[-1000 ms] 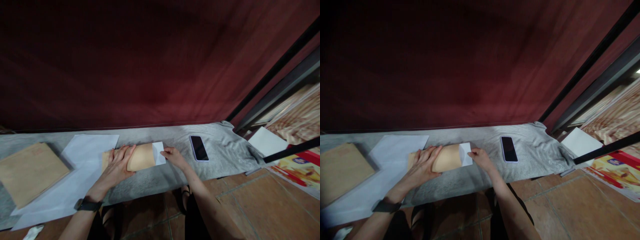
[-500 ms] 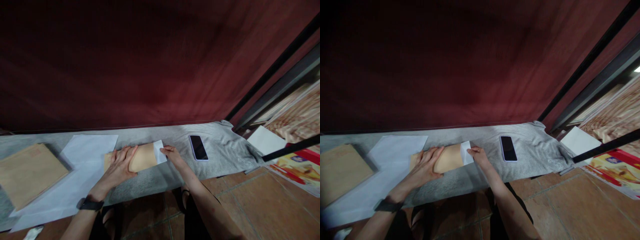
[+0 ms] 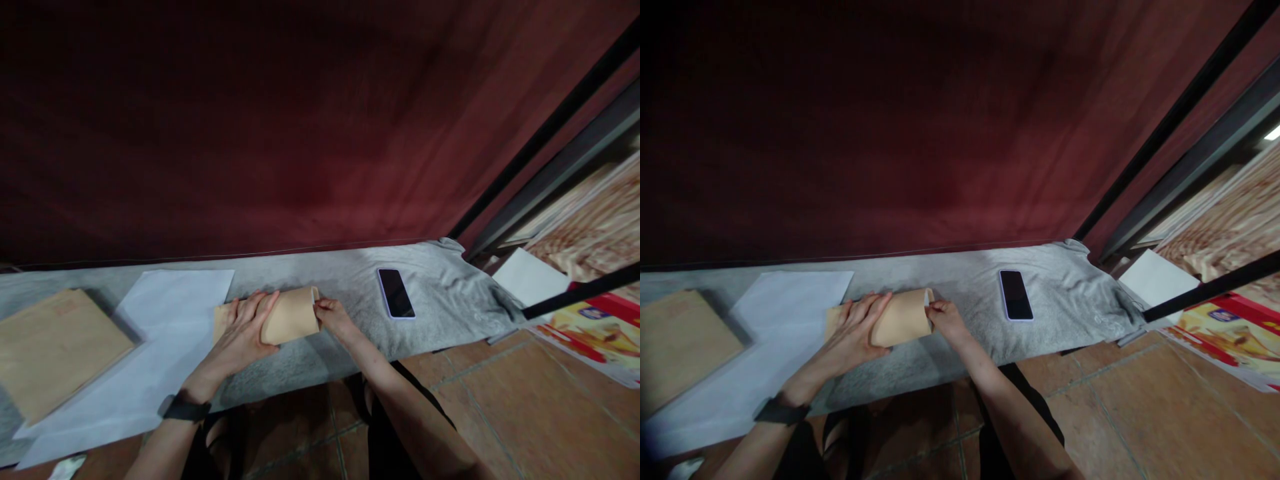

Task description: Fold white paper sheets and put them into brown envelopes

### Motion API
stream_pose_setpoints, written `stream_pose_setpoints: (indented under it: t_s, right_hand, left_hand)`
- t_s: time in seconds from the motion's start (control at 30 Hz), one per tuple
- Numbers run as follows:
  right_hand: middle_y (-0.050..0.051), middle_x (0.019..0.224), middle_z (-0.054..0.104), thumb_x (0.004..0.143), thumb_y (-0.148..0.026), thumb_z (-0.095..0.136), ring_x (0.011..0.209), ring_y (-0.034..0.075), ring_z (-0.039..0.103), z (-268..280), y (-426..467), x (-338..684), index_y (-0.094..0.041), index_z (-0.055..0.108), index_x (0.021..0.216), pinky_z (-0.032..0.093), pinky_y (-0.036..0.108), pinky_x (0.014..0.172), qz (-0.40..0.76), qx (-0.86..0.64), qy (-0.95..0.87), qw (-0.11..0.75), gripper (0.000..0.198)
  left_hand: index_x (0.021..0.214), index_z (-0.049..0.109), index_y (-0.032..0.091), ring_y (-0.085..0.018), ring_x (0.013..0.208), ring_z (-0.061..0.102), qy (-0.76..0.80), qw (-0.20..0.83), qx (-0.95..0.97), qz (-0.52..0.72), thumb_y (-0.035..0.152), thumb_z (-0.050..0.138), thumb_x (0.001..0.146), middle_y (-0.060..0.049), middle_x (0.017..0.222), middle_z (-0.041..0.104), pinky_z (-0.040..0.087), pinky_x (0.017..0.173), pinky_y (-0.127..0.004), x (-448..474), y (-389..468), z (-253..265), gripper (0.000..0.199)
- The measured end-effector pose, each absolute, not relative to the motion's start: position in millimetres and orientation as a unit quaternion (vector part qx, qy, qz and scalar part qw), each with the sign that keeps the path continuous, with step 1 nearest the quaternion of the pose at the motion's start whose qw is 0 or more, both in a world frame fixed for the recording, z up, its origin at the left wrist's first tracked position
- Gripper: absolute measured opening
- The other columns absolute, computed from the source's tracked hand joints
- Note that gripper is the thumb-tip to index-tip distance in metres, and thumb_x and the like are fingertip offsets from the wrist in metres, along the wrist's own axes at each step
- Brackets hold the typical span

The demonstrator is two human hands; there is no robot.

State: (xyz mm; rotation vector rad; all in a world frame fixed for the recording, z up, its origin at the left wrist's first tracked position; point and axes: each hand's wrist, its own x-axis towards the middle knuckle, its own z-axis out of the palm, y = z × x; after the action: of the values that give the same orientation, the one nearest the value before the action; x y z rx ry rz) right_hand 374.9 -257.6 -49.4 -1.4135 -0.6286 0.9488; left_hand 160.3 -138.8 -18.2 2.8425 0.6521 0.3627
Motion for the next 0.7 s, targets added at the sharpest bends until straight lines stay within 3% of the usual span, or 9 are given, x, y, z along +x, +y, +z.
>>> stream_pose_setpoints:
  t_s: [0.27, 0.43, 0.7]
  right_hand:
    - [-0.005, 0.052, 0.058, 0.071, -0.026, 0.063, 0.052, 0.012, 0.051, -57, -259, 375, -0.021, 0.066, 0.056, 0.035, 0.022, 0.053, 0.350, -0.676, -0.303, 0.574, 0.017]
    - [-0.004, 0.066, 0.063, 0.069, -0.018, 0.062, 0.064, 0.014, 0.057, -55, -260, 371, -0.022, 0.063, 0.067, 0.039, 0.023, 0.059, 0.293, -0.703, -0.301, 0.573, 0.005]
    - [-0.008, 0.069, 0.057, 0.069, -0.017, 0.063, 0.063, 0.014, 0.056, -62, -257, 364, -0.026, 0.051, 0.092, 0.044, 0.024, 0.064, 0.219, -0.701, -0.272, 0.622, 0.027]
  left_hand:
    - [0.162, 0.012, 0.028, -0.041, 0.149, 0.031, 0.207, 0.084, 0.967, 0.124, 0.035, 0.078, 0.070, -0.016, 0.157, 0.040, 0.009, 0.122, -0.066, 161, -138, -19, 0.114]
    - [0.163, 0.013, 0.028, -0.041, 0.149, 0.030, 0.206, 0.081, 0.967, 0.129, 0.038, 0.078, 0.071, -0.017, 0.157, 0.040, 0.009, 0.122, -0.066, 161, -137, -21, 0.112]
    - [0.162, 0.014, 0.027, -0.041, 0.149, 0.030, 0.201, 0.071, 0.969, 0.125, 0.039, 0.078, 0.071, -0.019, 0.157, 0.039, 0.011, 0.121, -0.066, 161, -136, -22, 0.113]
